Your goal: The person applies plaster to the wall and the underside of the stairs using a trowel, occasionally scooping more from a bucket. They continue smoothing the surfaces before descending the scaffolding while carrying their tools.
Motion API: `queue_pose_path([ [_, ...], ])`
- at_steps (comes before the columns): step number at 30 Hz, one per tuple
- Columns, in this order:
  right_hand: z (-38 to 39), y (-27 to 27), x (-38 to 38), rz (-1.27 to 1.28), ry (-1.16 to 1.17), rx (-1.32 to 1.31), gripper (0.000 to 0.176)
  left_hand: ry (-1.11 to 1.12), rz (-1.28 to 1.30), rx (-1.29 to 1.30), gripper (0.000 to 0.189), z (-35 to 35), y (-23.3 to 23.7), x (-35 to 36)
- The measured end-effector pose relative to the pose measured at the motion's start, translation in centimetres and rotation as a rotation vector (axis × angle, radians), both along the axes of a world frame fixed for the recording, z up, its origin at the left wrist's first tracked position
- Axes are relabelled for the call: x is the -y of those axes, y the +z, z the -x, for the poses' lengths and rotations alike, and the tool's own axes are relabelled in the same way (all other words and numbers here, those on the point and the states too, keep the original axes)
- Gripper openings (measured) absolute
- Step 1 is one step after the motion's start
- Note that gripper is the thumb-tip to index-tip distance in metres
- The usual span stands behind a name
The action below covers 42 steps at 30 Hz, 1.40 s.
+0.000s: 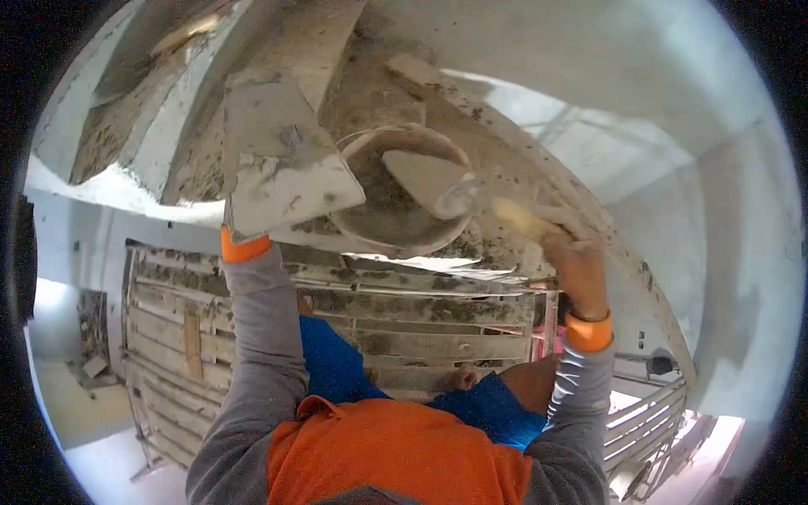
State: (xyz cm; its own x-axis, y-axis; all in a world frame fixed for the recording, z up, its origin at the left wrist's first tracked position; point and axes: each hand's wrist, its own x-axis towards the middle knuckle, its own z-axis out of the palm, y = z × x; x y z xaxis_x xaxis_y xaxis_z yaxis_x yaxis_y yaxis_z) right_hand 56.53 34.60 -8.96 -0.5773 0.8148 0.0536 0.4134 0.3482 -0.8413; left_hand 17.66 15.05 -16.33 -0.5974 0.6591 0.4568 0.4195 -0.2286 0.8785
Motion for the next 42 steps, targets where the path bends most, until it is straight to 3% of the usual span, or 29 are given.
queue_pose_path([
  [3,-2.7,-0.1,-2.4,0.078,-0.016,-0.189,0.029,-0.006,0.013,-0.068,0.03,1.0,1.2,1.3],
  [7,-4.5,-0.3,-3.5,0.296,-0.024,-0.575,0.045,-0.027,0.042,-0.162,0.029,1.4,2.4,1.7],
  [10,-3.3,-3.1,-2.2,0.126,0.065,-0.419,0.04,-0.063,-0.027,0.083,0.029,-0.3,2.6,-0.2],
  [11,-2.3,-2.0,-0.8,0.301,0.124,-0.279,0.04,-0.084,-0.069,0.21,0.028,-1.2,2.8,-1.3],
  [12,-1.0,-2.0,-0.1,0.302,0.162,-0.261,0.041,-0.1,0.0,0.202,0.029,-2.4,3.1,-1.9],
  [15,1.6,-2.2,1.7,0.272,0.255,-0.174,0.043,-0.411,-0.097,0.408,0.032,-5.2,2.8,-3.5],
  [17,2.6,-2.0,1.8,0.201,0.316,-0.057,0.045,-0.566,-0.145,0.411,0.038,-5.5,-0.4,-5.5],
  [19,3.6,-2.8,1.6,-0.058,0.407,-0.033,0.047,-0.661,-0.191,0.467,0.038,-6.3,-2.0,-6.2],
  [20,3.9,-3.1,1.5,-0.184,0.451,-0.021,0.048,-0.668,-0.208,0.516,0.038,-6.7,-2.5,-5.9],
  [24,3.2,-3.1,-0.1,-0.148,0.473,0.054,0.045,-0.611,-0.288,0.763,0.039,-8.1,-3.6,-2.8],
  [27,1.7,-4.0,-1.1,-0.375,0.506,0.114,0.045,-0.574,-0.338,0.858,0.039,-8.1,-4.0,-1.5],
  [31,-0.7,-4.5,-2.4,-0.337,0.405,0.164,0.037,-0.59,-0.354,0.878,0.04,-8.1,-3.2,-1.7],
  [34,-1.3,-3.4,-1.2,-0.019,0.096,0.023,0.034,-0.654,-0.355,0.883,0.04,-8.3,-2.8,-3.2],
  [36,-1.1,-5.2,-2.0,-0.51,0.063,-0.012,0.034,-0.706,-0.347,0.887,0.041,-9.3,-2.6,-4.3],
  [40,3.9,-4.3,1.0,-0.864,0.064,0.003,0.039,-0.78,-0.335,0.918,0.041,-12.7,-3.3,-5.7],
  [42,4.7,-5.8,1.1,-0.733,0.103,0.115,0.038,-0.786,-0.329,0.944,0.042,-13.9,-3.5,-5.5],
])
